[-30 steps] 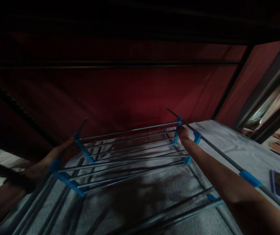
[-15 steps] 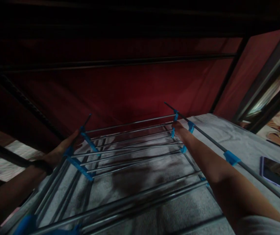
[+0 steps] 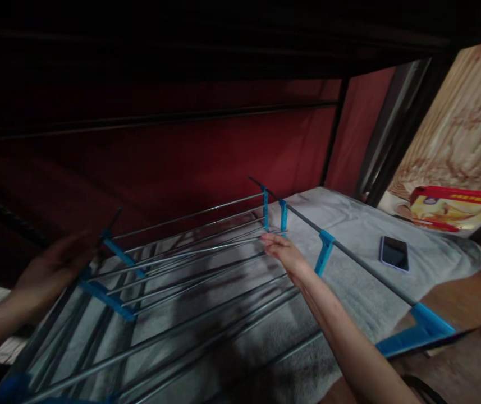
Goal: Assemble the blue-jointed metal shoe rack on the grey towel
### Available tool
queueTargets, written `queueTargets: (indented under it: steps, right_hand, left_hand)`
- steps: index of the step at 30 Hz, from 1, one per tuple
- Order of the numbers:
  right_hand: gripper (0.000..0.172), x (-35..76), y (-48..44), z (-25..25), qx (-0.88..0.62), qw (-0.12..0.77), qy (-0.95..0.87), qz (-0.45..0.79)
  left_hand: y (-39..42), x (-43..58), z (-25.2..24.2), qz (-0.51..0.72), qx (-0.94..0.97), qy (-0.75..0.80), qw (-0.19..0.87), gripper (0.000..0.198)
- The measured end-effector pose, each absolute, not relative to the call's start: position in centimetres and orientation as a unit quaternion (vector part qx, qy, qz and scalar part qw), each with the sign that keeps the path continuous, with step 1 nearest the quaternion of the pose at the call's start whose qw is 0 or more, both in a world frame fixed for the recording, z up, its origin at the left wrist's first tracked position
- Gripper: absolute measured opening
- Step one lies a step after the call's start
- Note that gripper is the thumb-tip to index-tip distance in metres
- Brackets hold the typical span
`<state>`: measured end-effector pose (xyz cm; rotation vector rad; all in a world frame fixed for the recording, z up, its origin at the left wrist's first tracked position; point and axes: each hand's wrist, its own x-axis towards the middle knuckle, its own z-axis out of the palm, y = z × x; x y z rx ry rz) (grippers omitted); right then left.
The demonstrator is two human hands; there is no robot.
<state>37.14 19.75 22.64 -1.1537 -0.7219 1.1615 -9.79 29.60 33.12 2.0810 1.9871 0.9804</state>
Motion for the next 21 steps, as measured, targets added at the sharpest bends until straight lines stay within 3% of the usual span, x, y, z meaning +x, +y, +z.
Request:
queueTargets:
  steps: [5,13,21]
  right_hand:
    - [0.029,38.6,17.1,20.0,-0.525,0.646,-0.215,0.511]
    - [0.035,39.9,19.0,19.5,-0.490,0.694,-0.099,0.518]
    - [0.021,39.4,24.2,19.2,-0.448,0.700,-0.012,0.557]
  left_hand:
    - [28.9,-3.6,33.3,0.270,0.815,0.507,0.084,0.039]
    - [29.9,7.7,29.4,0.108,0.908,0.395,0.083,0.054]
    - [30.7,18.0,26.8,0.055,0.938,0.337,0.058,0.052]
